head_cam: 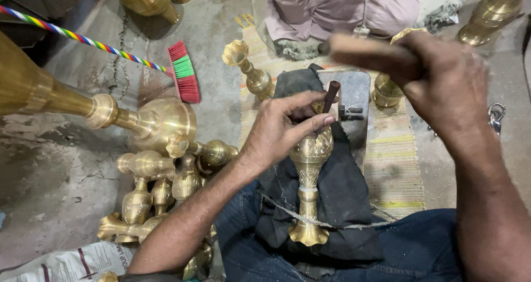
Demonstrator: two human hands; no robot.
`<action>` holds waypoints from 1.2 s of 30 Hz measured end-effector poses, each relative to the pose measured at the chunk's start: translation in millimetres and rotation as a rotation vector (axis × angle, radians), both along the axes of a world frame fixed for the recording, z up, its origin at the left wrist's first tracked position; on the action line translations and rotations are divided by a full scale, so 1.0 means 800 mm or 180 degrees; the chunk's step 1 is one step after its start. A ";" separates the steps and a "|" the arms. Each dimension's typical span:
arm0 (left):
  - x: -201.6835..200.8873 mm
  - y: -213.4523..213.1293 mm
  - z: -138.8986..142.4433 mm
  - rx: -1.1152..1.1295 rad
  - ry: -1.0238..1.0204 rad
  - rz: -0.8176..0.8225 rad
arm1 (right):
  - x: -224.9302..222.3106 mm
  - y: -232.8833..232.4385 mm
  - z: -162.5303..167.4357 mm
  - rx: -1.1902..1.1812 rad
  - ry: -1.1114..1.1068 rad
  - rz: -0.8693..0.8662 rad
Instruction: The person sits cross-legged on the floor holding a chisel against a brass vase and taps the chisel with a wooden mallet to engrave decorative patterns, repositioning the chisel and rotating the vase as they work. At the end they set the mallet and chisel down beside the vase.
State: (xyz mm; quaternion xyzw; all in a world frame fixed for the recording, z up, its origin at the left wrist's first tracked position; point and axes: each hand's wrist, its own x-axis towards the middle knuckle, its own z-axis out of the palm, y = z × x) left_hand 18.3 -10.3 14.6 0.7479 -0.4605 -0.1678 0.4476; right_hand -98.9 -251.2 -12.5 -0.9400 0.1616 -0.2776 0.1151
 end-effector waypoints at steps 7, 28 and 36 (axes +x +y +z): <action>-0.001 0.002 -0.001 0.0026 -0.0101 0.0037 | 0.014 0.005 -0.014 0.3034 -0.0180 0.0590; -0.074 0.008 -0.057 -0.1656 0.0776 0.1578 | 0.032 0.051 -0.020 0.2167 0.0745 0.1289; -0.069 -0.002 -0.060 -0.1397 0.0504 0.1869 | 0.008 0.033 0.013 0.0422 0.0766 0.0685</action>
